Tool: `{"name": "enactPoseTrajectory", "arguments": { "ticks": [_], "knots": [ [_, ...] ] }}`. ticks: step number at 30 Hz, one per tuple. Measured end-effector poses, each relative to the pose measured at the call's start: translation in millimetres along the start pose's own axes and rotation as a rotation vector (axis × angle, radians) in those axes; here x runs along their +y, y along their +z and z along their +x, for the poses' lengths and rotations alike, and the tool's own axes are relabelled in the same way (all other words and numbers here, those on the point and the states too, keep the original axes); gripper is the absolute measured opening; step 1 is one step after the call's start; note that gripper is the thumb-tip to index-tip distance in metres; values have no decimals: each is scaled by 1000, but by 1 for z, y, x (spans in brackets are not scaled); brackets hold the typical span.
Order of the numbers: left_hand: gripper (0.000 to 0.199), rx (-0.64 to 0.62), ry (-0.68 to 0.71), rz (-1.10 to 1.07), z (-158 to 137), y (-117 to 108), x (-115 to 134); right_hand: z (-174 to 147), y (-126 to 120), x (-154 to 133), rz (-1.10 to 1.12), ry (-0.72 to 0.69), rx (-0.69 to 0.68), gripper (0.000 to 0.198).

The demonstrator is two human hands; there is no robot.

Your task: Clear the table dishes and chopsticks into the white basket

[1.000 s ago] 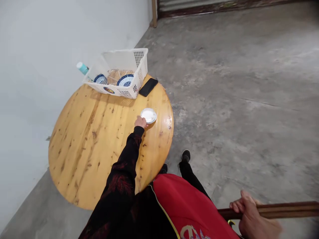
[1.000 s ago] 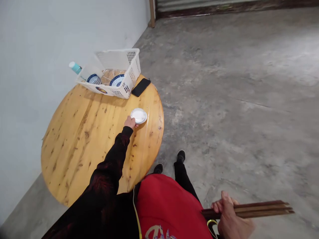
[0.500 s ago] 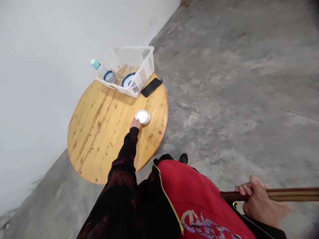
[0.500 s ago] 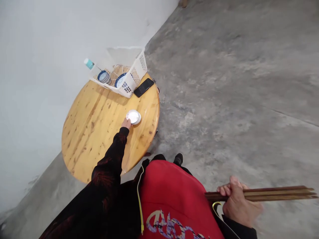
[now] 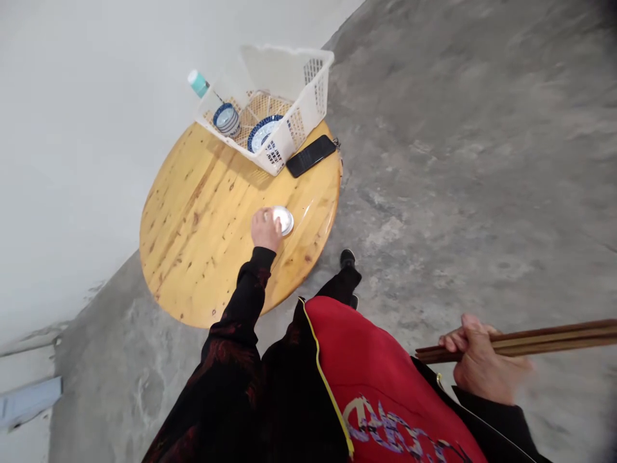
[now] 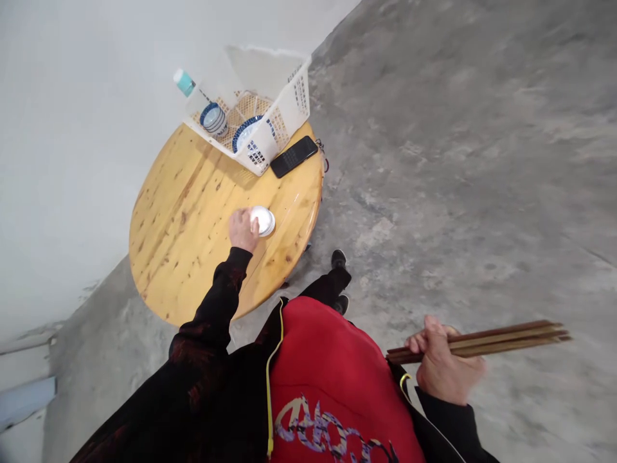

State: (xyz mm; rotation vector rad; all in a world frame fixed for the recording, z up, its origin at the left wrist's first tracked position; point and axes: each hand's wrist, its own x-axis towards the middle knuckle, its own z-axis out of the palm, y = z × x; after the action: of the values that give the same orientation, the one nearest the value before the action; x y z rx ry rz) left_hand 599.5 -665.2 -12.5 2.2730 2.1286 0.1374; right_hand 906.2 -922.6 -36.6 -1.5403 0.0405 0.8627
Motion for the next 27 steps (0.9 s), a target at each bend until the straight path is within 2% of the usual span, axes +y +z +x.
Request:
{"name": "enactPoseTrajectory", "arguments": {
  "ticks": [2, 5, 9, 12, 15, 22, 27],
  "knots": [
    [45, -49, 141, 20, -12, 11, 28, 13, 15, -4, -29, -84, -59, 55],
    [52, -191, 226, -38, -30, 42, 71, 33, 38, -15, -95, -165, -97, 53],
    [60, -252, 36, -88, -31, 74, 101, 62, 73, -40, -176, -156, -139, 50],
    [65, -252, -120, -97, -12, 82, 103, 84, 101, -56, -236, -150, -177, 52],
    [70, -297, -207, -143, 7, 86, 99, 104, 127, -67, -256, -164, -198, 53],
    [67, -375, -291, -165, 19, 85, 102, 127, 171, -79, -349, -138, -276, 50],
    [66, -442, -266, -110, 24, 77, 103, 129, 203, -82, -387, -87, -312, 49]
  ]
}}
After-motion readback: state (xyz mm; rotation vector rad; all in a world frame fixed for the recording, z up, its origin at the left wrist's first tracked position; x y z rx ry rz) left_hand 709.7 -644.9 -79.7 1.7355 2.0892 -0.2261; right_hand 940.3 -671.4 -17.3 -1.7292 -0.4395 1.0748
